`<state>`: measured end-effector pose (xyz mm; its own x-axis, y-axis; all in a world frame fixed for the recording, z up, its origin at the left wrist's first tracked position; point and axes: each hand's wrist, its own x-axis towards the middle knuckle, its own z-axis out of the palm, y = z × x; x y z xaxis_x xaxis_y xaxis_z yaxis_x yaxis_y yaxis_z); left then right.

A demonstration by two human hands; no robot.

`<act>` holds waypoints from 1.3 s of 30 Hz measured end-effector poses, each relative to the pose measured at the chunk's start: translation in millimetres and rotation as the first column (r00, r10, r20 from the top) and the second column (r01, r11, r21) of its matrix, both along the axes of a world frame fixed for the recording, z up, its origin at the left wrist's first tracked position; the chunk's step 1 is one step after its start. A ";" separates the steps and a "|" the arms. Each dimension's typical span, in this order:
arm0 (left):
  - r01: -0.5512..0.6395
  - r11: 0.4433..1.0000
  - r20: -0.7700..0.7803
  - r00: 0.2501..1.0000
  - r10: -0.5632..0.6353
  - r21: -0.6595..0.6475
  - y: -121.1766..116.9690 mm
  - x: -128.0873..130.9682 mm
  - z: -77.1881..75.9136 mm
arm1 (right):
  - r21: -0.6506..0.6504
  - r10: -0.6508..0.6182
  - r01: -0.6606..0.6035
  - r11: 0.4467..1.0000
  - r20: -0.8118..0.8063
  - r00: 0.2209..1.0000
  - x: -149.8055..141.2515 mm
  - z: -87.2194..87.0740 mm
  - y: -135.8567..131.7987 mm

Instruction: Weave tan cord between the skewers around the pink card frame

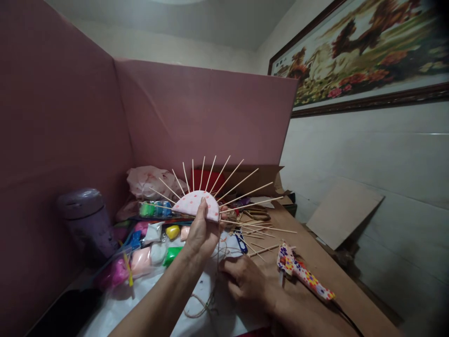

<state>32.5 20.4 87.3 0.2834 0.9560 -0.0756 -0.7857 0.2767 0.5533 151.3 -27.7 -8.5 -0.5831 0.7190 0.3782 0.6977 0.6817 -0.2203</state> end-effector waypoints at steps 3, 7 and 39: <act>0.014 1.000 -0.013 1.000 -0.014 -0.016 -1.1 -0.4 -1.8 | -0.008 -0.030 0.030 1.000 0.021 0.999 -0.4 3.1 -1.4; -0.012 1.000 0.006 1.000 0.012 -0.005 0.0 -0.2 -2.1 | 0.008 -0.044 0.044 0.999 0.030 0.999 0.8 1.3 -1.2; -0.090 0.991 0.067 0.993 0.096 -0.098 0.3 1.6 -1.1 | -0.093 -0.475 0.466 0.880 -0.200 0.857 20.1 11.6 11.7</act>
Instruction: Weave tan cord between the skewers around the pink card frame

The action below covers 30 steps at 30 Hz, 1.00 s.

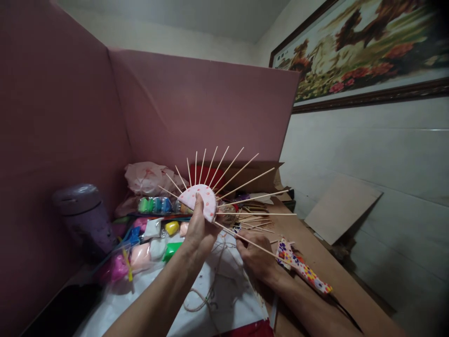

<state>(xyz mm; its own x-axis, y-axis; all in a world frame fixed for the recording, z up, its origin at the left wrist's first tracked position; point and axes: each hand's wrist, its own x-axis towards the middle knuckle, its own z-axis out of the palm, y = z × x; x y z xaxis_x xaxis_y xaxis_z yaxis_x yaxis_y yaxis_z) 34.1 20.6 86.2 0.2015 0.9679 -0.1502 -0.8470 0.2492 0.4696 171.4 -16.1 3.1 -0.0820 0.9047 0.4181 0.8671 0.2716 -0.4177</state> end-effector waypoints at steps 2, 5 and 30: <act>-0.035 0.999 -0.034 0.999 0.033 -0.032 1.3 -0.6 -0.6 | 0.031 -0.045 0.046 0.998 -0.014 0.999 3.3 2.6 2.3; -0.052 0.998 -0.083 0.995 0.048 -0.036 2.3 -0.9 -0.7 | 0.055 -0.106 0.107 0.993 -0.023 0.994 5.7 3.4 5.1; 0.055 0.995 -0.088 0.995 -0.047 0.082 -7.9 14.1 -9.9 | 0.286 0.360 -0.234 0.929 -0.559 0.747 -7.0 18.2 -5.1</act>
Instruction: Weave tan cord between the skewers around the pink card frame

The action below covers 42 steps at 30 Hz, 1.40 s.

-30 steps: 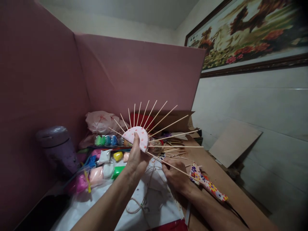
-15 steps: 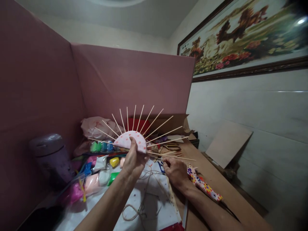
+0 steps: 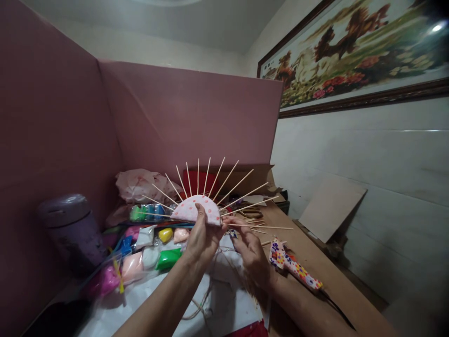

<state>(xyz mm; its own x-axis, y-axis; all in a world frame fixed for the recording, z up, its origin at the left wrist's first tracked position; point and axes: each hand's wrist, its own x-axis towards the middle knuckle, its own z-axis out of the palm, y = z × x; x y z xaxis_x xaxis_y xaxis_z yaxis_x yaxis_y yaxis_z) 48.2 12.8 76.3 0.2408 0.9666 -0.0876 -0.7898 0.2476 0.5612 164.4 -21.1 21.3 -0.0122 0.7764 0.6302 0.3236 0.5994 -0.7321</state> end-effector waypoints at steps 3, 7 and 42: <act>0.023 0.999 0.047 0.999 -0.022 -0.031 -2.2 5.5 -5.8 | -0.068 0.093 -0.114 0.991 -0.257 0.962 -8.1 3.1 -3.1; 0.051 0.999 0.054 0.997 -0.050 -0.016 -0.5 8.1 -12.2 | -0.086 -0.026 0.000 0.996 -0.307 0.951 -8.3 -2.5 0.6; 0.152 0.988 0.157 0.975 -0.155 0.031 -1.7 11.2 -8.6 | -0.169 0.164 -0.401 0.900 -0.721 0.673 -12.1 0.8 -7.1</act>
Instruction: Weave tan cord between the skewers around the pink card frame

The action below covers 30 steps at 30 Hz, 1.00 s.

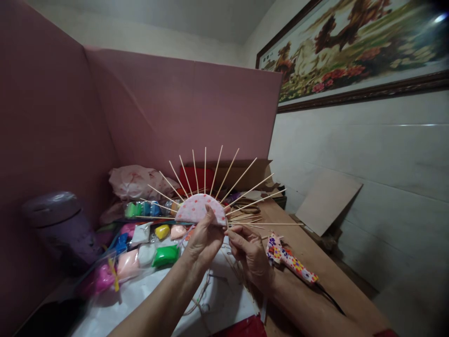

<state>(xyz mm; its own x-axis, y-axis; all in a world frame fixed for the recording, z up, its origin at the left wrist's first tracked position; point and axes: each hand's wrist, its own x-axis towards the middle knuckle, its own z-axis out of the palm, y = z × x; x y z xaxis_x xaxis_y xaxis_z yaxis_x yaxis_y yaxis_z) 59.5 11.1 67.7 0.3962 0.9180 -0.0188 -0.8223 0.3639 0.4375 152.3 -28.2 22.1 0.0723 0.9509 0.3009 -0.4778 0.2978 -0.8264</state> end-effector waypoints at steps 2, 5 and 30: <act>0.013 1.000 0.002 1.000 -0.013 -0.009 -0.6 0.3 1.0 | 0.017 0.010 -0.010 1.000 0.003 1.000 0.7 -0.7 -0.3; 0.009 1.000 0.028 1.000 -0.009 -0.015 -0.1 -0.3 1.5 | 0.026 0.006 -0.006 1.000 0.009 1.000 1.5 -2.2 -0.1; 0.165 0.967 -0.317 0.922 -0.221 -0.195 0.4 -8.7 -0.3 | 0.284 -0.580 0.506 0.815 0.419 0.699 35.1 1.6 23.5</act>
<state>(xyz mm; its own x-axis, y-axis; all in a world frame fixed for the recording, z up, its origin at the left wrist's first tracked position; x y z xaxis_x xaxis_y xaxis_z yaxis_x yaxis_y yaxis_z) 50.8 11.5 67.3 0.5105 0.7974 -0.3216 -0.5451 0.5895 0.5961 187.3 -4.6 23.7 0.3794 0.7367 0.5598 0.2349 0.5085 -0.8284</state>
